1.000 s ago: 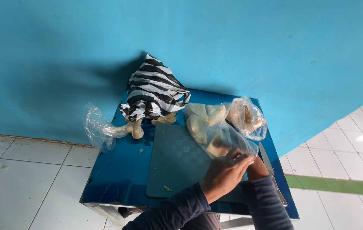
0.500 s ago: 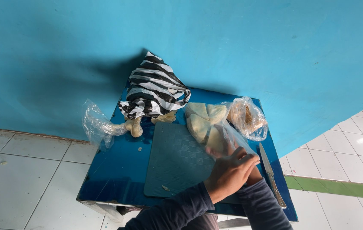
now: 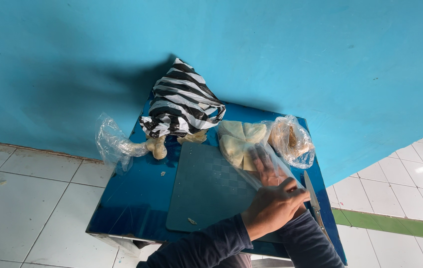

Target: The person sits at a small blue table and peels thin outer skin layers off pieces of dough by hand, one piece at a time. They set the peeled round dough discs on a cutting board and place the removed skins aside while working through the dough pieces.

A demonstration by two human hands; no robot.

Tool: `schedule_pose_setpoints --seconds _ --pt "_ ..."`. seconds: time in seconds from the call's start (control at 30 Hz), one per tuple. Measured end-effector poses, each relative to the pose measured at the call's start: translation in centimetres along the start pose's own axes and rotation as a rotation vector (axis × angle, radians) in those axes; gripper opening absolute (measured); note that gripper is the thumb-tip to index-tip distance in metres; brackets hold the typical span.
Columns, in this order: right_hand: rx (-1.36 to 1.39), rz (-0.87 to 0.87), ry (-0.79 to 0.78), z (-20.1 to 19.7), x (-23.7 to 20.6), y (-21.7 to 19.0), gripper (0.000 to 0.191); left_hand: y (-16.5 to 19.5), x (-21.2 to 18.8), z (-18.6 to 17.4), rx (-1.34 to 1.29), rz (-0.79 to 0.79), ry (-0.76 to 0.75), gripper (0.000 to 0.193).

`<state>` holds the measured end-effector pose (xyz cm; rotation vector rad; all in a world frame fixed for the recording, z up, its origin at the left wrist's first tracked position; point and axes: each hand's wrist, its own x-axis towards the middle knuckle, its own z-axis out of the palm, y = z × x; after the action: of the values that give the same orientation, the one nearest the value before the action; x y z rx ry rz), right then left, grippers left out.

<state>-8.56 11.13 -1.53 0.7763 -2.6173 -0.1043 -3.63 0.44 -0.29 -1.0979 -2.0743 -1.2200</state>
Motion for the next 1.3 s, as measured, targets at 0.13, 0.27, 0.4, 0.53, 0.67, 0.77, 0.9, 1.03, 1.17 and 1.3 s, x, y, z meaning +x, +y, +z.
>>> schedule_pose_setpoints --seconds 0.13,0.27,0.4,0.53,0.67,0.77,0.9,1.03,1.17,1.3 --pt "-0.367 -0.009 0.079 1.8 1.8 0.1 0.066 0.0 0.0 0.3 0.044 0.037 -0.038 0.017" --pt "-0.267 0.047 0.143 4.0 1.2 1.2 0.071 0.3 0.1 0.0 0.185 0.079 -0.059 0.020" --pt "1.289 0.203 0.066 4.9 -3.3 2.5 0.059 0.5 0.2 -1.3 0.195 0.067 -0.083 0.021" --pt "0.140 0.188 0.129 2.8 -9.8 3.5 0.046 1.3 0.5 -2.0 0.050 0.084 0.001 0.035" --pt "0.245 0.543 0.308 0.9 -10.2 6.3 0.058 0.1 1.9 -2.9 -0.027 0.031 0.202 0.028" --pt "0.432 0.577 0.479 0.8 -7.7 8.4 0.065 -1.1 3.0 -3.5 0.077 -0.025 0.206 0.019" --pt "0.830 0.557 0.819 1.0 -5.5 10.8 0.058 1.8 0.9 -1.1 -0.052 0.373 -0.001 0.019" --pt "0.796 0.551 0.613 0.7 -6.9 12.0 0.028 5.2 -1.2 5.2 -0.035 0.230 -0.277 0.024" --pt "0.706 0.638 0.661 1.0 -8.7 11.0 0.009 1.5 0.8 8.6 0.417 -0.019 -0.123 0.041" --pt "0.665 0.592 0.641 0.6 -10.5 10.3 0.008 -2.6 1.9 8.2 0.725 -0.241 -0.404 0.053"
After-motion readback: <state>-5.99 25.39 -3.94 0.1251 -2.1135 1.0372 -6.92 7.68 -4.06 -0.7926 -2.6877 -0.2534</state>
